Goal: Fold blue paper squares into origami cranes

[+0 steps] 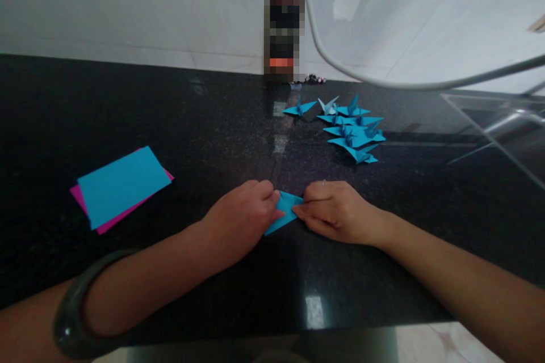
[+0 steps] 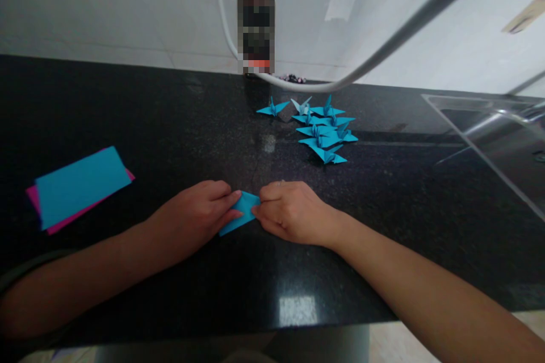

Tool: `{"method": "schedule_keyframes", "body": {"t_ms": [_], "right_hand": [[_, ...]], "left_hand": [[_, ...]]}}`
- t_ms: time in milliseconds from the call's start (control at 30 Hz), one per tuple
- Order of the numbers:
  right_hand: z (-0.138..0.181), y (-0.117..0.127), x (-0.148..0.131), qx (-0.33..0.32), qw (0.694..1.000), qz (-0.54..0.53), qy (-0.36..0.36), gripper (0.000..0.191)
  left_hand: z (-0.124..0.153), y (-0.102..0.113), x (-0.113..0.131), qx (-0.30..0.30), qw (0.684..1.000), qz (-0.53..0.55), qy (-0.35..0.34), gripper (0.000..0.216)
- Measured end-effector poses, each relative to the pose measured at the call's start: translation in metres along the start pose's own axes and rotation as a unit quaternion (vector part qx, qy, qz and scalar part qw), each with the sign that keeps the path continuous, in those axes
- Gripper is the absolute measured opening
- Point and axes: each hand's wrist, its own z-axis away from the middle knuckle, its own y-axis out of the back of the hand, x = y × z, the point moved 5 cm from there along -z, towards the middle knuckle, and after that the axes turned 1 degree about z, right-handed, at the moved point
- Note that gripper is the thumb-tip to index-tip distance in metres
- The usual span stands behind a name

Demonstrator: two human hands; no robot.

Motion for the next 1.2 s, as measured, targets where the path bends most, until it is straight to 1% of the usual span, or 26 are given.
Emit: {"method": "schedule_keyframes", "body": {"t_ms": [200, 433, 600, 733, 900, 1000, 1100, 1200], "right_hand": [[-0.001, 0.001, -0.001, 0.001, 1.000, 0.016, 0.022, 0.027], [0.000, 0.002, -0.004, -0.045, 0.999, 0.012, 0.021, 0.029], [0.000, 0.005, -0.008, -0.065, 0.998, 0.019, 0.018, 0.030], [0.000, 0.007, -0.009, -0.081, 0.996, 0.027, 0.025, 0.030], [-0.001, 0.008, -0.009, -0.090, 0.995, 0.037, 0.030, 0.032], [-0.001, 0.007, -0.010, -0.089, 0.995, 0.044, 0.029, 0.034], [-0.002, 0.008, -0.010, -0.086, 0.995, 0.049, 0.029, 0.036], [-0.002, 0.008, -0.011, -0.089, 0.994, 0.050, 0.033, 0.035]], "left_hand": [[-0.002, 0.000, 0.002, -0.014, 0.999, -0.029, -0.023, 0.032], [-0.002, 0.002, 0.001, -0.019, 1.000, -0.013, -0.011, 0.034], [-0.002, 0.002, 0.002, -0.011, 0.999, -0.022, -0.030, 0.033], [-0.002, 0.001, 0.001, -0.019, 0.999, -0.021, -0.014, 0.033], [-0.002, 0.003, 0.001, -0.008, 1.000, -0.010, -0.016, 0.034], [-0.002, 0.004, 0.000, -0.010, 1.000, -0.008, -0.011, 0.033], [-0.001, 0.005, 0.002, -0.008, 0.999, -0.026, -0.023, 0.032], [0.001, 0.006, 0.005, 0.011, 0.998, -0.053, -0.040, 0.030]]}}
